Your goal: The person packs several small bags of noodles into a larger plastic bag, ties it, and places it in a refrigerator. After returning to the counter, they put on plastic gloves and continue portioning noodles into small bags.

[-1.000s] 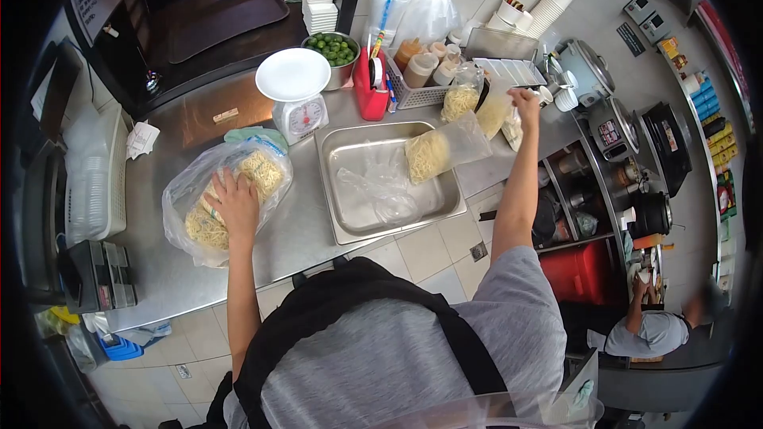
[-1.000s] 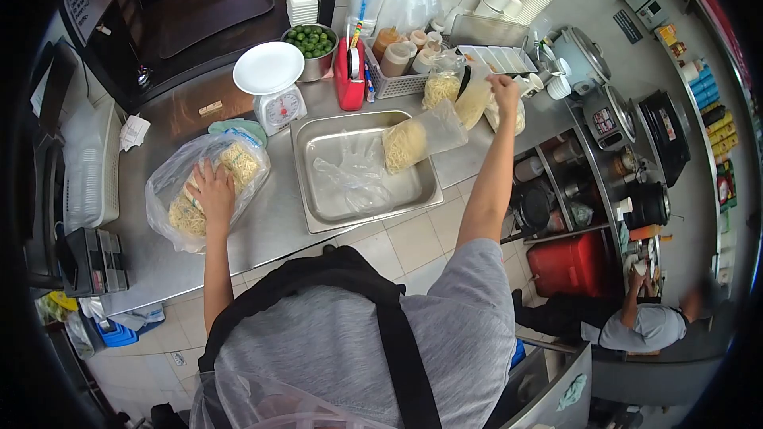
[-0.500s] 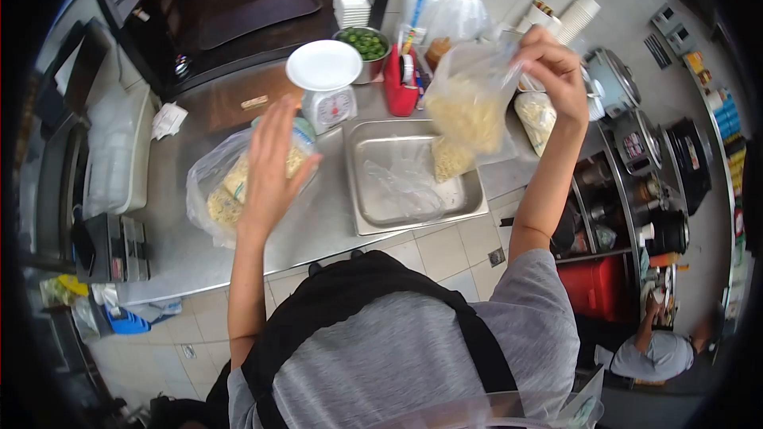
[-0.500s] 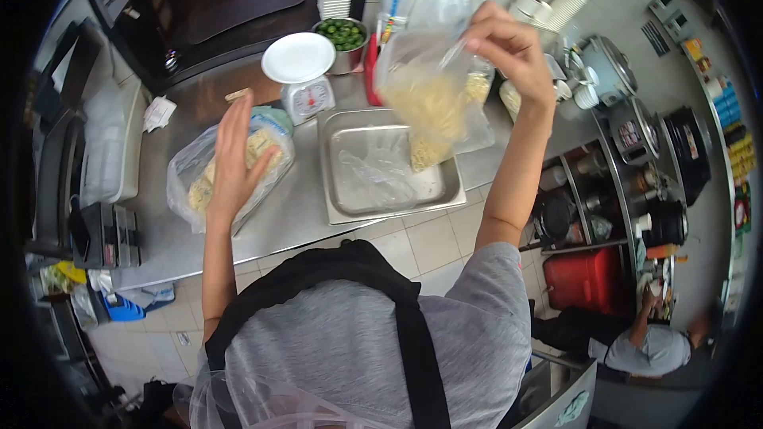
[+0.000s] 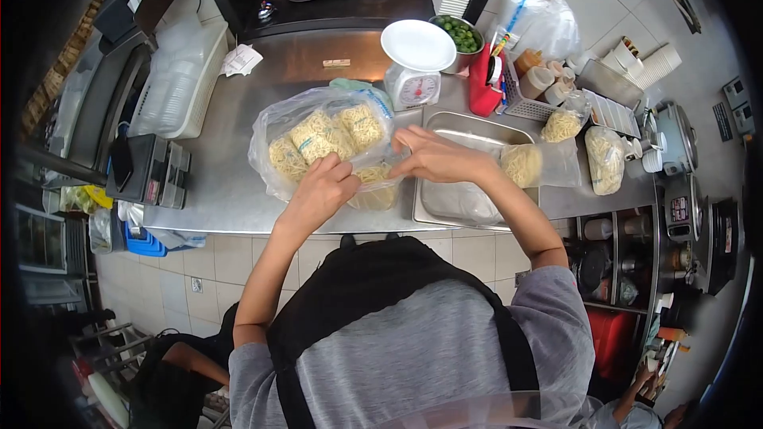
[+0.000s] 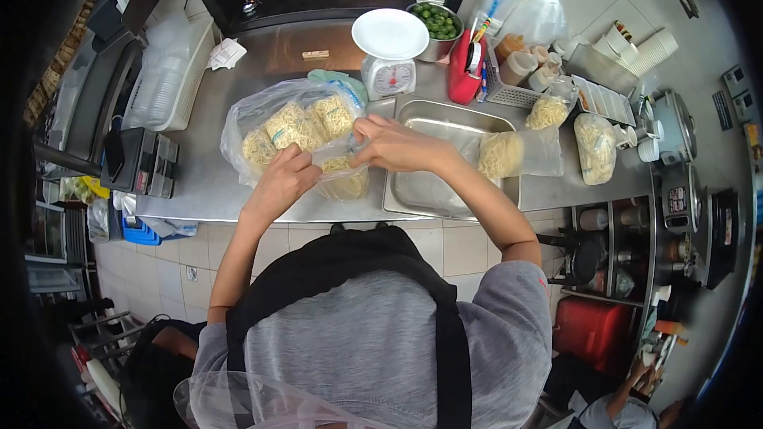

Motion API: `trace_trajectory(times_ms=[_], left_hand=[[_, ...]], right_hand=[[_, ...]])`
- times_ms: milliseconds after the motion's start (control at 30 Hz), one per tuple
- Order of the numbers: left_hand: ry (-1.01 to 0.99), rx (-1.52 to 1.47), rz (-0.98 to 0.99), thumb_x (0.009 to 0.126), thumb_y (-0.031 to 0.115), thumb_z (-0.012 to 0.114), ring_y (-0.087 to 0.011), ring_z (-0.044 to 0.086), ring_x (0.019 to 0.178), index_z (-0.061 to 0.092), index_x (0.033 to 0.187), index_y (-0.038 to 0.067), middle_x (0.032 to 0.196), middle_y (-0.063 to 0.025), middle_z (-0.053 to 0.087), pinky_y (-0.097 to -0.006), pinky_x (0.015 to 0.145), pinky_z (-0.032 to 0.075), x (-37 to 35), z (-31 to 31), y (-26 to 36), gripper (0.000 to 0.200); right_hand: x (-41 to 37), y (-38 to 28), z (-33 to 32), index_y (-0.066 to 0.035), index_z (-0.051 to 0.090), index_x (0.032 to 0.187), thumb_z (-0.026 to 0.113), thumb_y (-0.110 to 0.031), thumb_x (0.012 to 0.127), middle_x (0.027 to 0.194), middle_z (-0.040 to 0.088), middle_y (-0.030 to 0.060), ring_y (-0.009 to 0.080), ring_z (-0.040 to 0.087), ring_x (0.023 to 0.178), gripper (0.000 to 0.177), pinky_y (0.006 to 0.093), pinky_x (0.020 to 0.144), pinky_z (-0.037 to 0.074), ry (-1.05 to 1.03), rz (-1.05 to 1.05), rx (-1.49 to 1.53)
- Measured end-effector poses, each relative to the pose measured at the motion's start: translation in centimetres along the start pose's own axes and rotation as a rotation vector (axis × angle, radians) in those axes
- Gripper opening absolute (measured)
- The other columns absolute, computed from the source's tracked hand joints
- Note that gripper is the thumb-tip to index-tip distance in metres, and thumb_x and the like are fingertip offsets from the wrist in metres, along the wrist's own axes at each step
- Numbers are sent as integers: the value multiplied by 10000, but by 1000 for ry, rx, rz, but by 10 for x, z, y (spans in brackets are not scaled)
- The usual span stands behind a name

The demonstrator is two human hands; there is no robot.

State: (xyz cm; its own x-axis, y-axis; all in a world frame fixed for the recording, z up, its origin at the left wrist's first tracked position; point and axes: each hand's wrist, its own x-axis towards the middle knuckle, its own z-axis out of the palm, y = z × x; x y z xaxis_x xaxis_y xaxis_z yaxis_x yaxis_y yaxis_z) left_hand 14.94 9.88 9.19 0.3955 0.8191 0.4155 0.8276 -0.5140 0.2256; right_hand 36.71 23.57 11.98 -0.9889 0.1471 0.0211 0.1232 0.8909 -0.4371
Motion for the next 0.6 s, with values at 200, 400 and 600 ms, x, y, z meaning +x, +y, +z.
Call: trace_trajectory(times_ms=[200,400,600], left_hand=[[194,-77,-161,729,170,666,-262,540,728,595,845,53,735,-93,547,-358,631,447,-3,-10,12,179],[162,-64,-569,714,247,736,-237,524,490,604,929,86,549,-53,511,-374,501,427,-4,15,12,299],[108,-224,-691,719,277,728,-279,584,617,574,1018,105,623,-109,567,-353,551,454,-6,29,4,378]], right_hand=[[-3,-2,-32,-80,640,750,694,-157,701,1187,495,101,295,412,1193,106,408,992,329,225,-116,-41],[2,15,25,-46,606,947,715,-120,721,1304,450,116,272,352,1276,263,437,1026,278,356,-16,750],[17,-2,133,-3,523,1186,698,-102,776,1173,570,102,145,530,1063,457,280,894,413,631,339,981]])
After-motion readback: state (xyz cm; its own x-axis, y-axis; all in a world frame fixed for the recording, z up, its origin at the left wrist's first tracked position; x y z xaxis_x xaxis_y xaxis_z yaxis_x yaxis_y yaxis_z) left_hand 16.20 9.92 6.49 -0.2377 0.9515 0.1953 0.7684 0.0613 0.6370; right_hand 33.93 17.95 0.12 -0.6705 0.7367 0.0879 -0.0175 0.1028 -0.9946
